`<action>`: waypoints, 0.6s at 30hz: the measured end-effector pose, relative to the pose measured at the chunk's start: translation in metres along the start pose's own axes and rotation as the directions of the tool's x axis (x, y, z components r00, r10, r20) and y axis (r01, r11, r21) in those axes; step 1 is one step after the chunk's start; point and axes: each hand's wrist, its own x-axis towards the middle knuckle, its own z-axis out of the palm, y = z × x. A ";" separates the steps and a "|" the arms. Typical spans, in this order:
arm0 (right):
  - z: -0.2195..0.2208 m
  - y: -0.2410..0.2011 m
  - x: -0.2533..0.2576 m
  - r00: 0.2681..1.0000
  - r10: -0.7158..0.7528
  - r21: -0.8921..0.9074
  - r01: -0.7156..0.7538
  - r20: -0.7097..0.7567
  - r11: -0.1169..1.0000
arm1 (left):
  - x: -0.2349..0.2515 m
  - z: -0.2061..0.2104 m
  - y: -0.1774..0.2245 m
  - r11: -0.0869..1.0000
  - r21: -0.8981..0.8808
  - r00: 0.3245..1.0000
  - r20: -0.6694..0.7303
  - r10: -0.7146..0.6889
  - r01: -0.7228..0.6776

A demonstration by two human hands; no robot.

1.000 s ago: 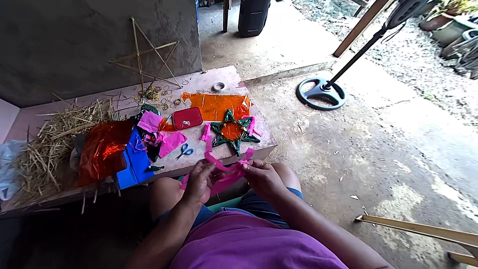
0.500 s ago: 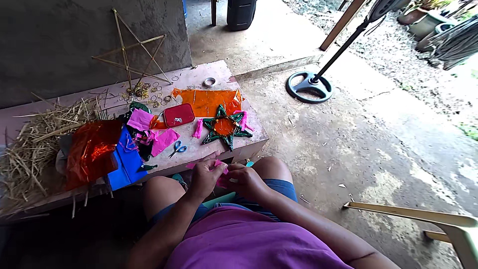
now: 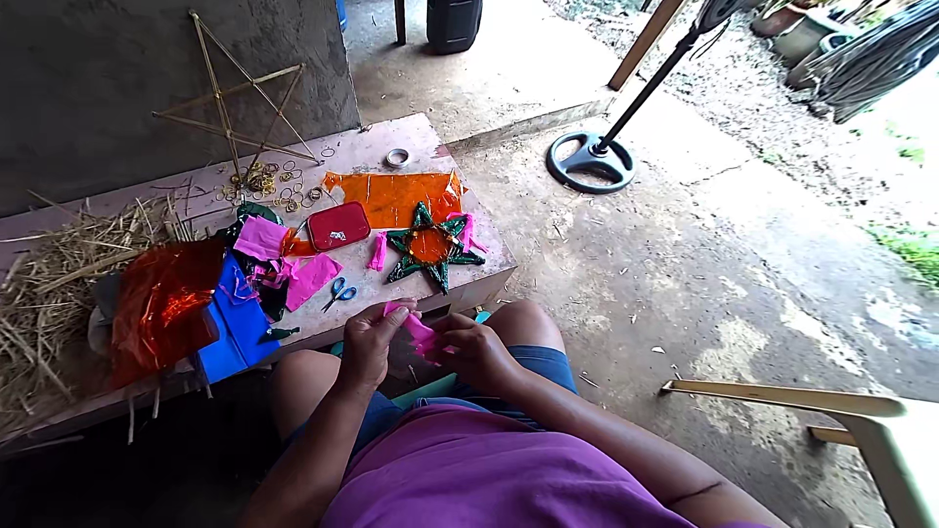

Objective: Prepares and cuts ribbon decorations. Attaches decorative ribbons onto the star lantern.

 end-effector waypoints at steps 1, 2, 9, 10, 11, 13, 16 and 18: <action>-0.003 0.001 0.001 0.999 0.017 0.009 -0.017 -0.028 1.000 | 0.001 -0.003 0.003 0.999 -0.035 1.000 0.001 0.001 -0.001; -0.006 0.002 0.002 0.998 0.039 0.009 -0.038 -0.058 0.999 | 0.001 -0.006 0.005 0.998 -0.063 1.000 0.011 0.003 -0.002; -0.020 0.007 0.010 0.972 0.132 0.033 -0.128 -0.193 0.991 | -0.004 -0.015 0.002 0.996 -0.083 0.958 0.282 0.050 -0.028; -0.020 0.006 0.011 0.967 0.181 0.101 -0.165 -0.182 0.981 | -0.005 -0.014 0.002 0.998 -0.068 0.949 0.314 0.035 -0.014; -0.021 0.005 0.013 0.955 0.247 0.194 -0.215 -0.163 0.957 | -0.005 -0.013 0.003 0.999 -0.040 0.942 0.336 0.015 -0.002; -0.021 0.002 0.017 0.918 0.380 0.409 -0.305 -0.112 0.860 | -0.005 -0.008 0.006 0.998 0.069 0.932 0.361 -0.030 0.006; -0.017 0.001 0.020 0.879 0.473 0.617 -0.338 -0.063 0.710 | -0.006 0.001 0.010 0.978 0.208 0.937 0.345 -0.052 -0.022; -0.014 0.000 0.021 0.867 0.495 0.671 -0.338 -0.050 0.660 | -0.007 0.006 0.013 0.979 0.203 0.947 0.318 -0.049 -0.018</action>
